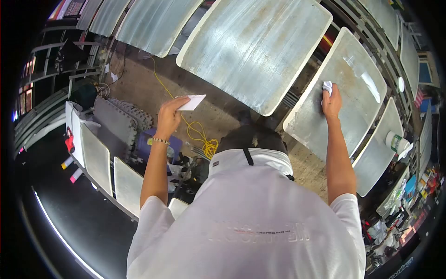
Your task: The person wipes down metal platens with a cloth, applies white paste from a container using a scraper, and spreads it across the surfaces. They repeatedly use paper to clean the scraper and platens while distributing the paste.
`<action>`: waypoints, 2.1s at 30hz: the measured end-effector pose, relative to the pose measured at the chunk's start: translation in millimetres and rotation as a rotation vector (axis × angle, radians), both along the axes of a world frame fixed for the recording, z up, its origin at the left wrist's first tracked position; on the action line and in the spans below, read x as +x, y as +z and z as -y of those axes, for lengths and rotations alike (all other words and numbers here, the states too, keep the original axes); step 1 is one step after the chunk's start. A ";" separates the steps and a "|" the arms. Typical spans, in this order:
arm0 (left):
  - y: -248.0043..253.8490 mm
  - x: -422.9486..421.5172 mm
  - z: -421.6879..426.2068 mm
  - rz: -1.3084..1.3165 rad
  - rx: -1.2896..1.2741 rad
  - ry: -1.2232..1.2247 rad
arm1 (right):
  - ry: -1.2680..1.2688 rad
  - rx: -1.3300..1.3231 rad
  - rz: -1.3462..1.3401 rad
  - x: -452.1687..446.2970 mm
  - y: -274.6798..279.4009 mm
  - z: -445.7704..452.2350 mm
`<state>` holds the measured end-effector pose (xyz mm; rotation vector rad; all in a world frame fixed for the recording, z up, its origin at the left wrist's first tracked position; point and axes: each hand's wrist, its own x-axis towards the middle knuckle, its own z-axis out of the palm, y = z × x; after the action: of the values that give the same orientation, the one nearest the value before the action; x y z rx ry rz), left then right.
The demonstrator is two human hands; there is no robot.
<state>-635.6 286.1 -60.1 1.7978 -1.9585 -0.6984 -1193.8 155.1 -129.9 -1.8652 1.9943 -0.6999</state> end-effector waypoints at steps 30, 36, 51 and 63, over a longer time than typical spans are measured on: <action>-30.1 156.8 -63.8 -0.281 -0.029 0.552 | -0.747 0.596 1.955 379.4 -15.3 -75.7; -12.7 238.8 -58.7 -0.242 0.009 0.635 | -0.705 0.598 1.987 481.3 -13.4 -27.6; -46.0 243.3 -30.3 -1.498 -0.143 1.122 | -0.118 1.256 1.555 495.9 6.6 -43.5; -26.3 128.5 113.3 -1.556 0.216 0.591 | -0.649 0.569 1.370 166.8 51.3 -160.4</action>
<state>-507.1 172.8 -86.5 1.0556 -0.3223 -1.4391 -1027.0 315.5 -78.7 -0.1295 1.4524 -1.0023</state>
